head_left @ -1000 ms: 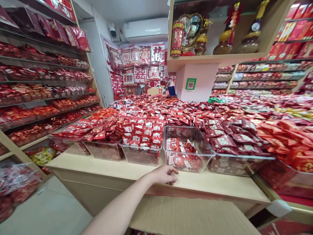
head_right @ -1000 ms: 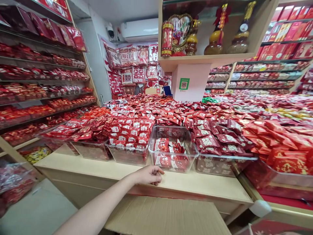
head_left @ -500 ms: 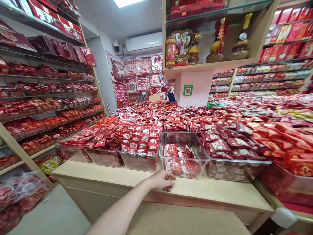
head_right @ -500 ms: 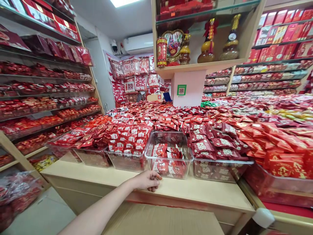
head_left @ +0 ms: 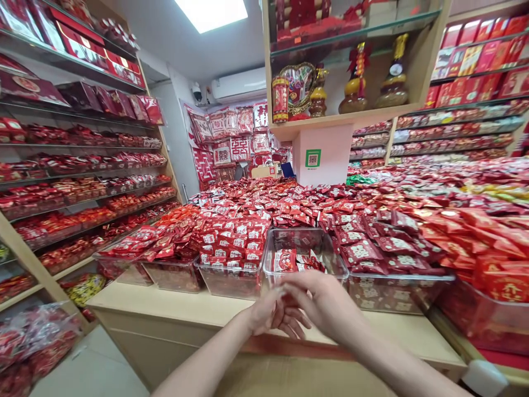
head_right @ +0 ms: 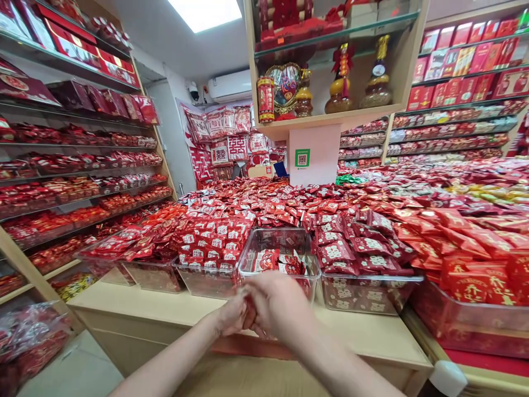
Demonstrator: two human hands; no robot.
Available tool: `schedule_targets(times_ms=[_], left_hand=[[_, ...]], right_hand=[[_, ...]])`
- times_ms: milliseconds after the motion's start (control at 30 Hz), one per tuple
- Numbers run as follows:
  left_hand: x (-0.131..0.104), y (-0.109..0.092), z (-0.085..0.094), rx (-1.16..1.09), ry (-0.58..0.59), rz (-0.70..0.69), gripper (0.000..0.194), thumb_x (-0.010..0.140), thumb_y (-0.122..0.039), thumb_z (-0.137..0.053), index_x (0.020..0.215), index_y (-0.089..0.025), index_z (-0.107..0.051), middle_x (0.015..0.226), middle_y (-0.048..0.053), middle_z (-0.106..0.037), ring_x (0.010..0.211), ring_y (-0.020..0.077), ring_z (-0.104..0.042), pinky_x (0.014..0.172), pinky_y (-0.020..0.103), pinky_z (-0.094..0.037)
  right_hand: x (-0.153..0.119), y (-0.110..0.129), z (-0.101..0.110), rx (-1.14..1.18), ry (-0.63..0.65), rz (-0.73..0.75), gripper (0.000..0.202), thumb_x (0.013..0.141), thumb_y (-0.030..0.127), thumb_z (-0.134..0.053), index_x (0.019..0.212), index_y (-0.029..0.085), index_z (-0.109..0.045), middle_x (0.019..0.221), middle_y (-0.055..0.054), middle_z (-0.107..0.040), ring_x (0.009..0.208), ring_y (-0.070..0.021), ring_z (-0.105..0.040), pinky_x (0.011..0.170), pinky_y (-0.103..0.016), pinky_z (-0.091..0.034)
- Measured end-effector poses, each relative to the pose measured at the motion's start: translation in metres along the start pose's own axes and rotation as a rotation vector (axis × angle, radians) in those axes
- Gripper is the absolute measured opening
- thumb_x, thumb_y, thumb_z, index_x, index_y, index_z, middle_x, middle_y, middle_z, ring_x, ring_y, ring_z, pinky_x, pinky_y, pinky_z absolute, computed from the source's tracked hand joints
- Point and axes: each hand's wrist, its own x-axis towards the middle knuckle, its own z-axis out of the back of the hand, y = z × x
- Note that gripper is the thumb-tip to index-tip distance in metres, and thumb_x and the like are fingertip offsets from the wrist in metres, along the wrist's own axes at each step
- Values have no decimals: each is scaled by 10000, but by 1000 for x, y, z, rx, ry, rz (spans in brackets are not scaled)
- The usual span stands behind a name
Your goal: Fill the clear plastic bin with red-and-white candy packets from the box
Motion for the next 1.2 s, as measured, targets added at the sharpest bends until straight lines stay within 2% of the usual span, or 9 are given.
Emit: schedule_targets(times_ms=[67, 133, 233, 367, 433, 600, 867, 1067, 1200], left_hand=[[-4, -7, -6, -220, 99, -96, 763, 703, -682, -75, 924, -123, -543, 900, 127, -601, 705, 191, -602, 595, 295, -444], [-4, -7, -11, -386, 98, -200, 632, 705, -662, -250, 975, -141, -486, 871, 116, -606, 671, 180, -610, 537, 250, -434], [0, 0, -16, -343, -18, -259, 439, 700, -511, -487, 941, -147, -444, 690, 65, -614, 513, 132, -587, 412, 173, -365], [1, 6, -16, -256, -68, -301, 382, 715, -501, -471, 807, -130, -447, 585, 35, -582, 436, 94, -538, 398, 168, -354], [-1, 5, -14, -229, -67, -305, 377, 726, -502, -451, 765, -127, -447, 571, 29, -568, 442, 88, -529, 421, 177, -376], [-7, 0, -11, -176, -92, -329, 418, 782, -505, -332, 775, -110, -469, 574, 44, -569, 468, 91, -534, 448, 186, -381], [-13, -7, -10, -204, -65, -328, 470, 734, -550, -385, 755, -95, -501, 583, 59, -575, 486, 97, -536, 468, 192, -394], [-8, -4, -6, -563, 123, -142, 687, 702, -673, -206, 896, -94, -521, 662, 82, -595, 466, 134, -580, 351, 159, -315], [-15, -16, -6, -821, 71, -100, 345, 760, -445, -440, 919, -149, -517, 707, 26, -586, 501, 83, -572, 405, 138, -357]], right_hand=[[14, -25, 0, 122, -196, -137, 249, 795, 240, -374, 807, 194, -619, 770, -23, -641, 702, -136, -568, 661, -232, -425], [16, -42, -8, 263, -259, -212, 243, 792, 292, -394, 799, 176, -607, 744, -32, -632, 683, -138, -559, 633, -228, -424], [8, -54, -25, 522, -167, -212, 229, 773, 348, -436, 785, 168, -575, 706, -23, -609, 635, -130, -542, 590, -224, -426], [2, -55, -37, 919, 8, -238, 213, 730, 378, -504, 795, 176, -500, 638, 15, -564, 446, -95, -490, 440, -222, -402], [4, -55, -38, 978, 15, -258, 233, 708, 396, -531, 748, 168, -498, 566, 28, -531, 415, -88, -463, 419, -218, -379], [7, -59, -34, 945, -45, -314, 293, 655, 425, -587, 653, 137, -530, 548, 7, -525, 515, -91, -456, 498, -214, -361], [3, -58, -34, 878, -98, -349, 338, 708, 440, -515, 568, 134, -545, 482, 15, -477, 475, -81, -402, 477, -217, -336], [-2, -55, -35, 686, -118, -159, 225, 731, 350, -519, 863, 214, -639, 832, -49, -608, 801, -175, -541, 718, -286, -431], [-5, -53, -38, 595, -157, -45, 230, 737, 254, -510, 942, 261, -614, 995, -69, -543, 953, -185, -490, 817, -320, -408]])
